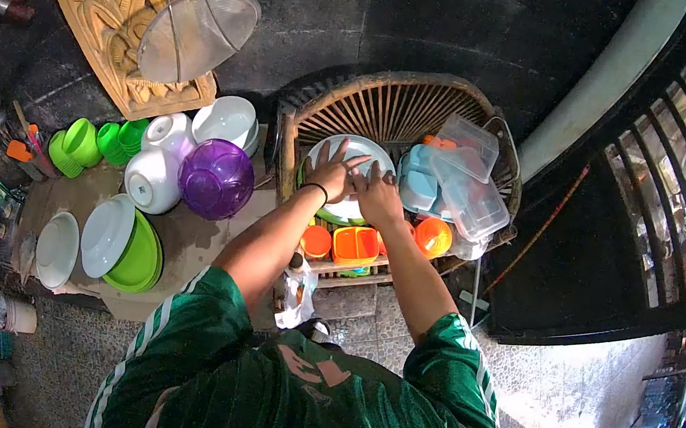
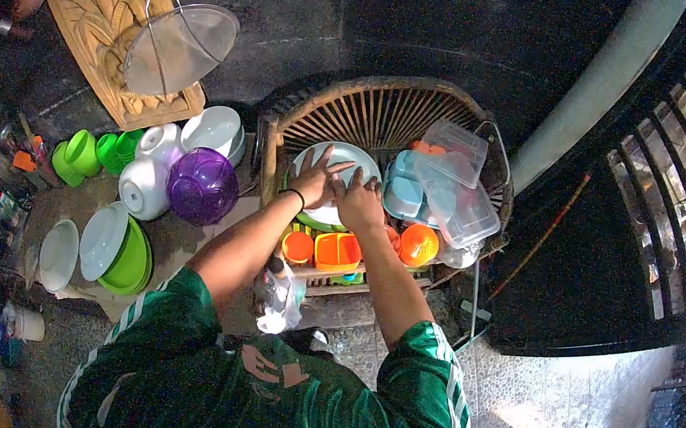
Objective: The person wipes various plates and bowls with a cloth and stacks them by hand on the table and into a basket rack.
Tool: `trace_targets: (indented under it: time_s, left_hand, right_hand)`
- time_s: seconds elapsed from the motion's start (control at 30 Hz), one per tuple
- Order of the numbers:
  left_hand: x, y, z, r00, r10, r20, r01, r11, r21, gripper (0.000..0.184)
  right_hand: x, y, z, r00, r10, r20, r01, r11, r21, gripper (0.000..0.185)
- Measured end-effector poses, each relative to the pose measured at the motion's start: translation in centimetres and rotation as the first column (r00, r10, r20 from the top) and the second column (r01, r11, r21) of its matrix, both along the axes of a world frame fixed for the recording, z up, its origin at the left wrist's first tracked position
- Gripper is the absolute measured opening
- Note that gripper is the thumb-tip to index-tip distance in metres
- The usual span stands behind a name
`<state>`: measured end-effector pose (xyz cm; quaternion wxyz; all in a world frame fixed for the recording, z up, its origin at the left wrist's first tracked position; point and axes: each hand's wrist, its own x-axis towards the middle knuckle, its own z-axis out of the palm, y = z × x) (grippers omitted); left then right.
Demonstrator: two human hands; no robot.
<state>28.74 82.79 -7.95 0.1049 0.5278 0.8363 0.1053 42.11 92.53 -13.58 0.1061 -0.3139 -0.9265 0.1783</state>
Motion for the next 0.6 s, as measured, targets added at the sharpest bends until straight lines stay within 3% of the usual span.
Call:
trace_targets:
  time_s: [0.07,0.1,0.17,0.2,0.23,0.27,0.33,0.4,0.43,0.5,0.53,0.57,0.6]
  left_hand:
    - [-1.2,0.6,-2.4,0.98,-0.15,-0.13,0.157,0.986,0.048,0.064]
    - [-0.9,0.3,-1.9,0.98,-0.148,-0.132,0.156,0.987,0.05,0.064]
    - [1.0,-1.1,0.6,0.988,0.136,0.079,-0.157,0.886,0.437,0.054]
    - [1.3,-1.7,1.7,0.987,0.141,0.081,-0.163,0.886,0.434,0.054]
    - [1.6,-2.4,2.9,0.973,0.07,0.22,-0.183,0.816,0.548,0.051]
    - [1.7,-3.1,4.1,0.94,-0.018,0.341,-0.221,0.728,0.649,0.049]
    - [3.1,-6.8,7.0,0.92,-0.168,0.355,-0.19,0.601,0.776,0.044]
    - [4.4,-12.6,10.0,0.778,-0.401,0.484,-0.235,0.529,0.815,0.034]
    - [5.8,-16.2,11.8,0.588,-0.54,0.602,-0.393,0.46,0.796,0.027]
    - [4.9,-23.6,12.2,0.655,-0.58,0.484,-0.301,0.387,0.871,0.026]
    - [4.0,-27.3,11.7,0.661,-0.566,0.492,-0.337,0.362,0.869,0.023]
    - [3.5,-31.0,11.8,0.707,-0.395,0.587,-0.458,0.377,0.805,0.022]
    - [2.2,-34.5,10.8,0.774,-0.159,0.613,-0.543,0.333,0.771,0.023]
  right_hand:
    - [0.2,-0.9,1.0,1.0,0.004,0.005,-0.004,0.999,0.045,0.088]
    - [0.9,-2.0,3.8,0.998,-0.001,-0.057,0.0,1.0,-0.01,0.086]
    - [1.6,-3.2,7.1,0.993,-0.006,-0.114,-0.002,0.998,-0.066,0.084]
    - [1.8,-3.4,7.8,0.989,0.011,-0.149,-0.026,0.995,-0.097,0.081]
    - [2.1,-3.3,7.8,0.983,0.027,-0.183,-0.051,0.99,-0.131,0.078]
    - [1.6,-1.4,5.4,0.984,0.174,-0.034,-0.168,0.976,0.139,0.072]
    - [1.7,-3.1,7.4,0.921,-0.085,-0.379,0.036,0.99,-0.134,0.064]
    - [1.8,-3.8,8.4,0.875,-0.14,-0.463,0.102,0.989,-0.106,0.059]
    - [1.8,-4.0,8.4,0.866,-0.162,-0.472,0.156,0.986,-0.052,0.054]
    - [2.6,-6.4,10.7,0.827,-0.138,-0.545,0.16,0.987,-0.007,0.041]
    - [3.1,-7.4,11.2,0.772,-0.1,-0.628,0.126,0.992,-0.003,0.035]
    - [3.0,-9.0,11.7,0.691,-0.094,-0.717,0.098,0.995,-0.035,0.029]
    - [3.5,-12.0,14.5,0.724,-0.008,-0.69,0.135,0.982,0.13,0.024]
